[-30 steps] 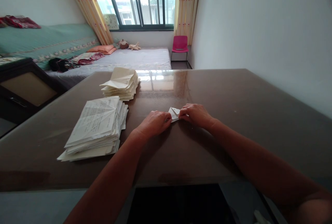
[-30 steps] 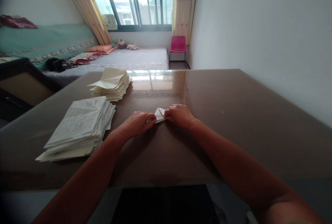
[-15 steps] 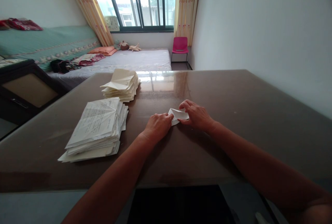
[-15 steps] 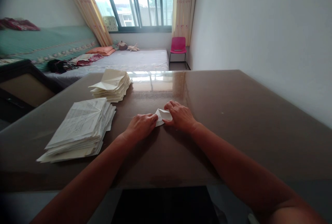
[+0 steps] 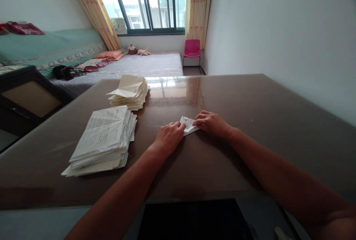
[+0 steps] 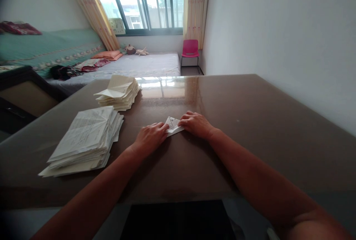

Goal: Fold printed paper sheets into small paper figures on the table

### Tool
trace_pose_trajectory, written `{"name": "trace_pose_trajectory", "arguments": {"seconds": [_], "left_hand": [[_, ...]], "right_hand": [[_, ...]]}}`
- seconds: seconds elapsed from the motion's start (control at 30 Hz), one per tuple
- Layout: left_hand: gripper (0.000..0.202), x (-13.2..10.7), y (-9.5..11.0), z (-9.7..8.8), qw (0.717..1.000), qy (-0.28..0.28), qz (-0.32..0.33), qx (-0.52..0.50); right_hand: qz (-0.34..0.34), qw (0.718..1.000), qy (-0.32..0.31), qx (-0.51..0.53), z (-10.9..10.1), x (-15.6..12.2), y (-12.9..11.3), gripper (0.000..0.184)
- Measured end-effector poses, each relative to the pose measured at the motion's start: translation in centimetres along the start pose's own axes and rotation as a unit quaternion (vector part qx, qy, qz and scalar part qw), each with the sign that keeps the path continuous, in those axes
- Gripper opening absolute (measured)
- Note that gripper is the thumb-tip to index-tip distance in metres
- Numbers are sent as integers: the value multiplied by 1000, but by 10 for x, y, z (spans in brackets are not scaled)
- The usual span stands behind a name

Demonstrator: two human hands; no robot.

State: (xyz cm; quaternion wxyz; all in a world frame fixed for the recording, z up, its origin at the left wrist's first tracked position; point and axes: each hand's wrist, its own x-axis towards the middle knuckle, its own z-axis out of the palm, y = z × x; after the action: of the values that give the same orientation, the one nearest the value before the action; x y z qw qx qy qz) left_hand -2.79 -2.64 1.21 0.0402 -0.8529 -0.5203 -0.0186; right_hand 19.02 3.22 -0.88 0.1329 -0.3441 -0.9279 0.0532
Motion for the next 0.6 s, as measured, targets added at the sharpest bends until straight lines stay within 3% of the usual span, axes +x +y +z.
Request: {"name": "trace_pose_trajectory", "arguments": {"seconds": [0.3, 0.6], "left_hand": [[19, 3, -19, 8, 997, -5, -1, -83], [27, 8, -31, 17, 982, -1, -58, -180]], "right_hand": [[-17, 975, 8, 221, 13, 2, 39, 27], [96, 982, -17, 159, 11, 16, 31, 27]]}}
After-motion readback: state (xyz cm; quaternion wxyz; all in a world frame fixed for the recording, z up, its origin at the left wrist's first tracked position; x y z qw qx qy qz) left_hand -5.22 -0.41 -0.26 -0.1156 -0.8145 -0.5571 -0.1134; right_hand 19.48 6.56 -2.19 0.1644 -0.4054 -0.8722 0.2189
